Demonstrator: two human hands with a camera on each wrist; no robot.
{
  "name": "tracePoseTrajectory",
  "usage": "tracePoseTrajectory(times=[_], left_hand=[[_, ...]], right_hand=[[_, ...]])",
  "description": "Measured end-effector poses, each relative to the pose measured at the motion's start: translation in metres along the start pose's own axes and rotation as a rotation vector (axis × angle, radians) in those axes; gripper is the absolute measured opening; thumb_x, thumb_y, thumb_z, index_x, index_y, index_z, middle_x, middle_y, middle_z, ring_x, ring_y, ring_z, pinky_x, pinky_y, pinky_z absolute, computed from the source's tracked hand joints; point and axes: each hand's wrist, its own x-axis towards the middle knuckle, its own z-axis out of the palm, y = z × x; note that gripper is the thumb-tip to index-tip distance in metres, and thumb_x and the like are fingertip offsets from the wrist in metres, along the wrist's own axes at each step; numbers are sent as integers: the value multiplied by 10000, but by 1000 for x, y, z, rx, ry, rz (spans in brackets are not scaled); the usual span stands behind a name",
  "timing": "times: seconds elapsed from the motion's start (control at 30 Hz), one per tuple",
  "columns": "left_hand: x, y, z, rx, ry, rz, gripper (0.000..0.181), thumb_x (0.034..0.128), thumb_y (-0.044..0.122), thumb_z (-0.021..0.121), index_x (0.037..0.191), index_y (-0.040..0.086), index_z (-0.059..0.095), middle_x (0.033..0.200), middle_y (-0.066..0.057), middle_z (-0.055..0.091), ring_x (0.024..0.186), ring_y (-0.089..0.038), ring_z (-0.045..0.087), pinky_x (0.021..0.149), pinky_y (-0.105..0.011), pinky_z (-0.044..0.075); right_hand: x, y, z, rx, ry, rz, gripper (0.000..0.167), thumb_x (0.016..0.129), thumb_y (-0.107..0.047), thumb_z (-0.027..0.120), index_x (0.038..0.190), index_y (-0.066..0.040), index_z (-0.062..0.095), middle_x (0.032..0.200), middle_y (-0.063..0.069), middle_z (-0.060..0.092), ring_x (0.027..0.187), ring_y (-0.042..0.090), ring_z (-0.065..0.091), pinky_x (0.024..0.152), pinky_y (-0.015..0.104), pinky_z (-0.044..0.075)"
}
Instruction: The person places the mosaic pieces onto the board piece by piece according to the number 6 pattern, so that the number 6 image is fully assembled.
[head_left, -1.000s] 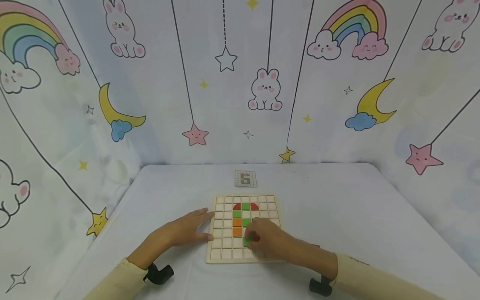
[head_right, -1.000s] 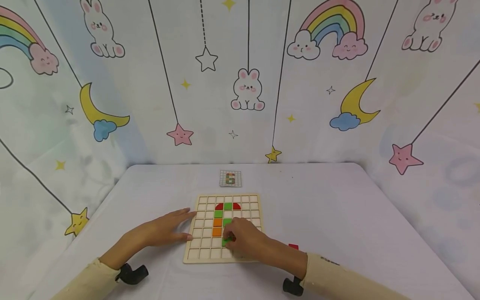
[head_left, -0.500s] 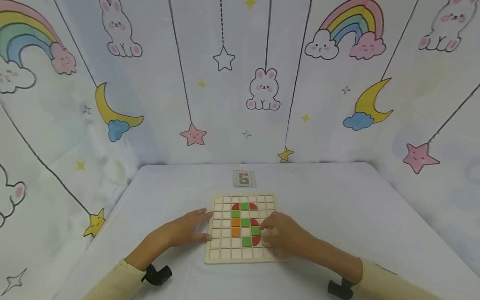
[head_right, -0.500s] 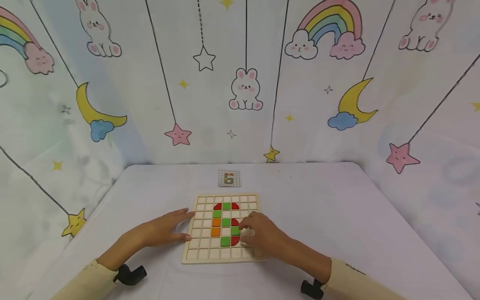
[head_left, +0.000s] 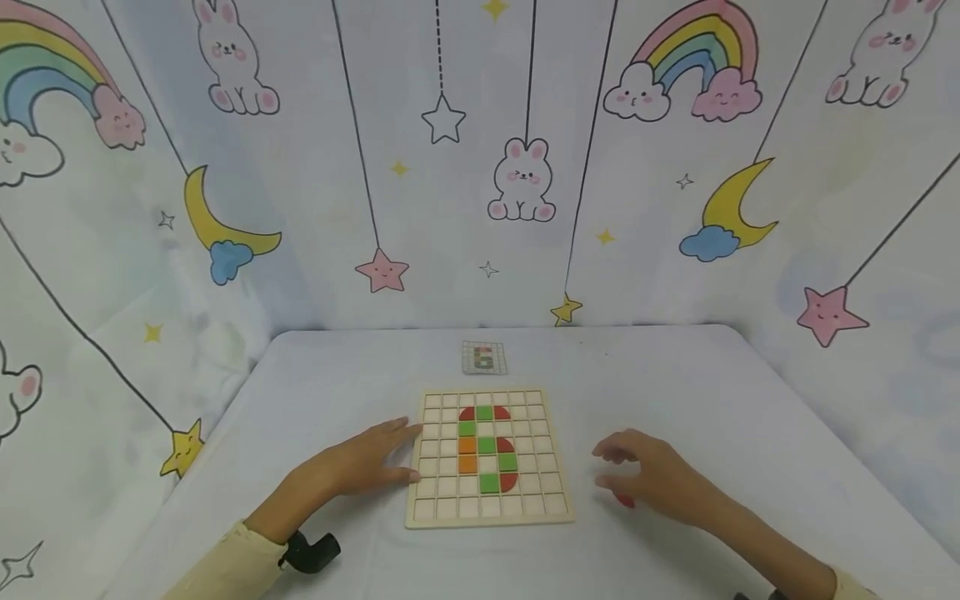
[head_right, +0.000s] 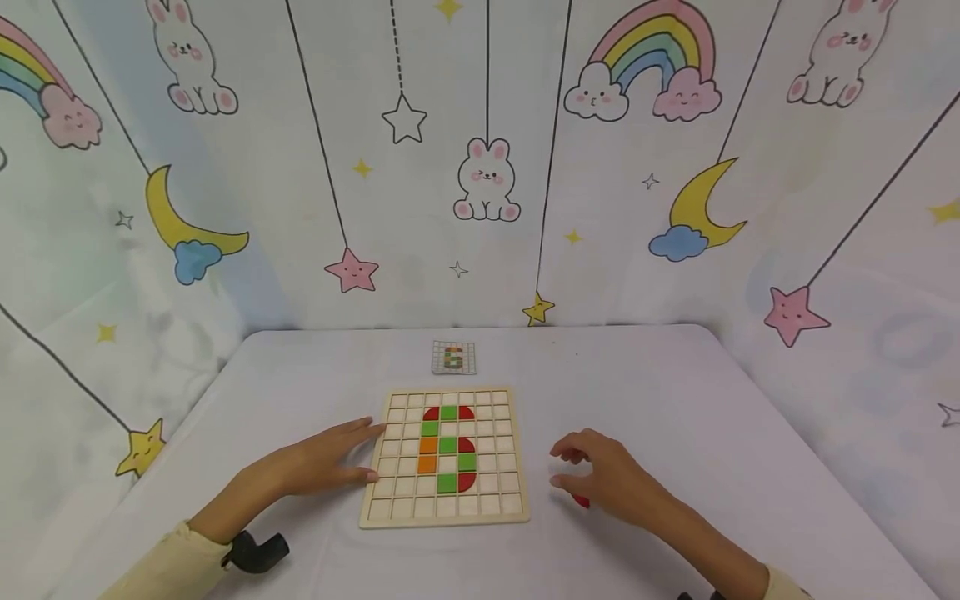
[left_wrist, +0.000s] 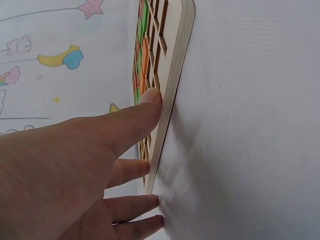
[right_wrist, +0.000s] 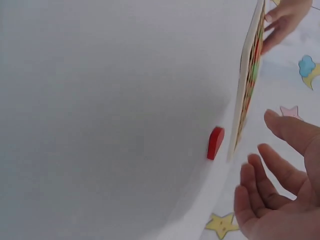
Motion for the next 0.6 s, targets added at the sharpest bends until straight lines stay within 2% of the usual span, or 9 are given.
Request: tracePoseTrajectory(times=[0.2,0.37,0.43,0.6], left_hand=[[-2,1,-1,-16,-3,-1,814,956,491,762,1602,103,454,1668,-236,370,1548,-423,356,1240,-602,347],[-2,1,0,-12,1,6,815,956,489,763,1601,98,455,1665,-242,373,1545,-427,359,1239,-604,347],[-1,0,0,-4,2,6,811,959,488,760,1603,103,454,1666,-237,374,1547,-421,359,1241,-600,346],[0,-1,0,6,-3,-1,807,965,502,749,1610,122,448,1676,-218,367,1558,-400,349,1253,-585,337]], right_hand=[[-12,9,-6,-7,-59,104,379,857,-262,885,1178,-154,714,1100,-50,691,1109,204,651,971,486,593],[-16,11,-5,-47,-69,173,343,833,-178,894,1129,-161,720,1055,-60,683,1050,172,633,970,475,606],[-16,11,-5,-67,-75,183,320,838,-185,895,1108,-174,722,1028,-71,671,1016,151,615,966,459,609],[-18,14,-3,-104,-83,118,247,856,-152,876,1040,-187,716,970,-90,650,959,129,595,925,412,608]])
